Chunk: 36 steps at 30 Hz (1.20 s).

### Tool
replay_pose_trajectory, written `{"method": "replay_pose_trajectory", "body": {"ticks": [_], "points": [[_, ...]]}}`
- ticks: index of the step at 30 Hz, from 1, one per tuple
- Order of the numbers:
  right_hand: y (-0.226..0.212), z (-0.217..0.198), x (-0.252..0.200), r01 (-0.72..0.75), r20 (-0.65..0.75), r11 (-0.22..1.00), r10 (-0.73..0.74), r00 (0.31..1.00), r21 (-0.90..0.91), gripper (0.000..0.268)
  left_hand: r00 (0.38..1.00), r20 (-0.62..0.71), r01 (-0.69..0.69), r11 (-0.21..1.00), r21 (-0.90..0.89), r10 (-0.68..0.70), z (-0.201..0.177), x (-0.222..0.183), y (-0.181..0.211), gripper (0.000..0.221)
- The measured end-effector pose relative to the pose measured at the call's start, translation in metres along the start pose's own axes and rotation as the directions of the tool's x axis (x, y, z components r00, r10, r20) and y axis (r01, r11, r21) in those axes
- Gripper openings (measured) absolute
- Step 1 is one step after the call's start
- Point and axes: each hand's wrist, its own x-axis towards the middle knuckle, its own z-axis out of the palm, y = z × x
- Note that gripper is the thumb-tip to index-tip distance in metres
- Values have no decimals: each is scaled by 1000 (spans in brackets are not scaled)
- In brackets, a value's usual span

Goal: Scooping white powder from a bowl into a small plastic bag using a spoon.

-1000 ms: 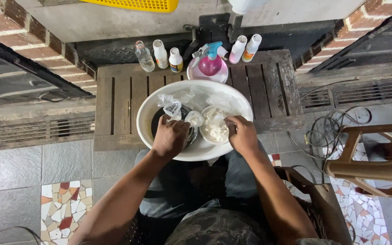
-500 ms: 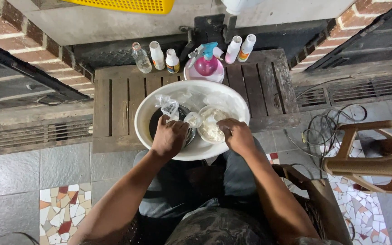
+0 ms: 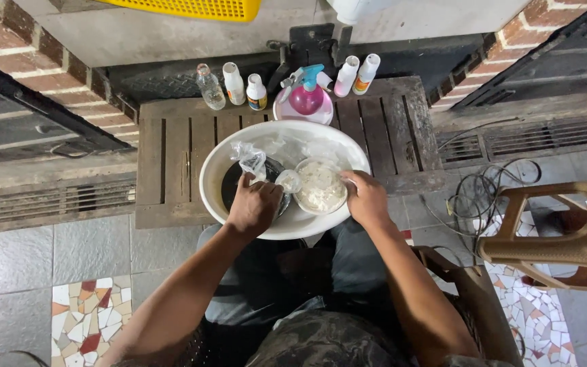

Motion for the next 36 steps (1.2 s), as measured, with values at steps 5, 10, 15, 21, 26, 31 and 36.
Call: {"method": "replay_pose_trajectory", "body": {"ticks": [5,10,15,21,26,31,36], "points": [[1,6,-1,5,9,1000,-5,1000,-5,22,1000,-8,-12,1000,21,12,-5,5,0,10],[8,8,-8,-1,-89,998,-5,996,-60,17,1000,9,-7,1000,12,7,-8,4,2,11],[9,20,-10,87,-111,987,-102,989,-132,17,1000,-20,-19,1000,-16,19,-2,0,-2,11],[0,14,-7,84,-9,995,-84,996,-52,19,999,-41,-21,1000,-22,20,-9,5,1,9],[-1,18,-9,112,-104,986,-125,987,-124,16,996,-76,-37,999,-28,35,-3,2,-1,8],[-6,21,-8,130,-31,986,-134,990,-108,16,997,-75,-33,999,-18,32,-1,1,-1,8],[-5,20,-9,96,-70,994,-100,992,-57,19,997,-71,-32,999,-27,30,-4,2,0,8]]}}
